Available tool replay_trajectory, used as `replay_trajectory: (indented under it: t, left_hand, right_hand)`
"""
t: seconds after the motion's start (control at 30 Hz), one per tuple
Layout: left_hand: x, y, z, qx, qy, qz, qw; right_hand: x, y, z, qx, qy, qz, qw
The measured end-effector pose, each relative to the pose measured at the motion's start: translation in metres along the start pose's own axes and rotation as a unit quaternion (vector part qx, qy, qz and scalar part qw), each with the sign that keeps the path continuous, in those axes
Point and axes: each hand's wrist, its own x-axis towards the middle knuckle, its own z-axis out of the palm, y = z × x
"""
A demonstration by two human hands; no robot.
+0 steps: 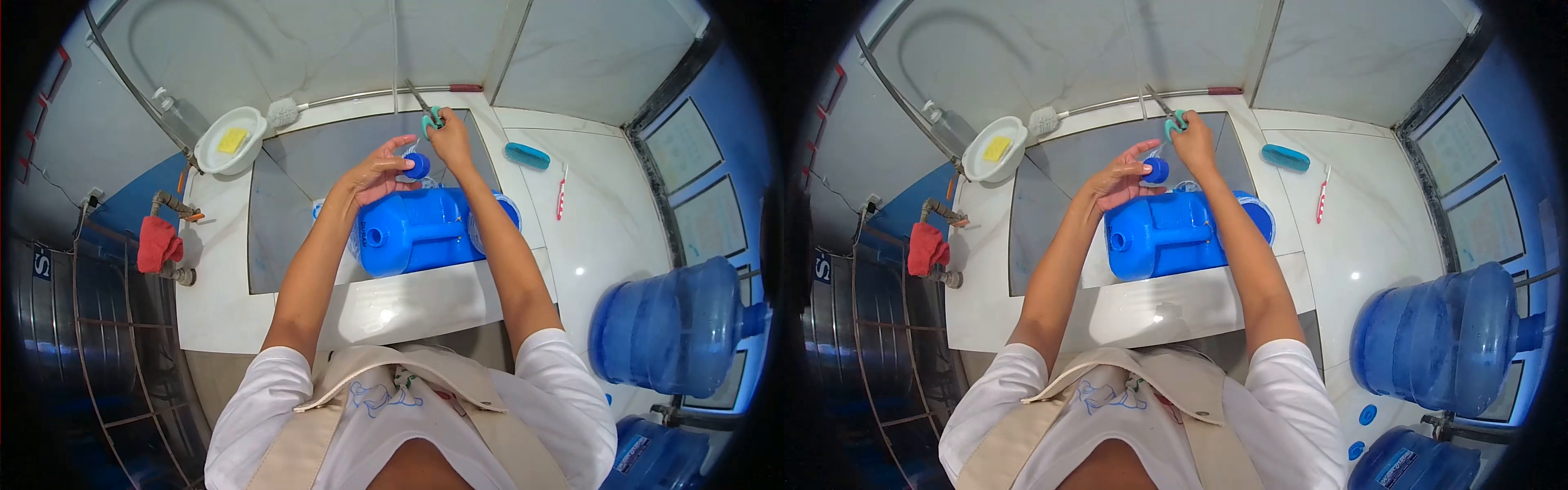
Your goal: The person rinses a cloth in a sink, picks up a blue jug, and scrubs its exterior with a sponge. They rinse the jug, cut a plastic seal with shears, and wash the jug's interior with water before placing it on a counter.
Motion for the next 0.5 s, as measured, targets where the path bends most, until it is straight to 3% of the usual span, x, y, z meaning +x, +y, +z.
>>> replay_trajectory:
  t: [0.17, 0.23, 0.4, 0.5]
  left_hand:
    - [0.016, -0.004, -0.013, -0.047, 0.12, 0.044, 0.991]
    - [0.02, -0.008, -0.011, -0.044, 0.126, 0.055, 0.989]
    - [0.026, -0.008, -0.007, -0.077, 0.125, 0.07, 0.987]
    - [0.026, -0.013, -0.001, -0.135, 0.073, 0.041, 0.987]
  right_hand:
    - [0.0, -0.004, -0.019, -0.065, 0.022, -0.013, 0.998]
    - [-0.001, 0.001, -0.024, -0.12, 0.004, -0.025, 0.992]
    - [-0.006, 0.007, -0.042, -0.114, 0.031, 0.007, 0.993]
    - [-0.009, 0.01, -0.049, -0.131, 0.029, 0.003, 0.991]
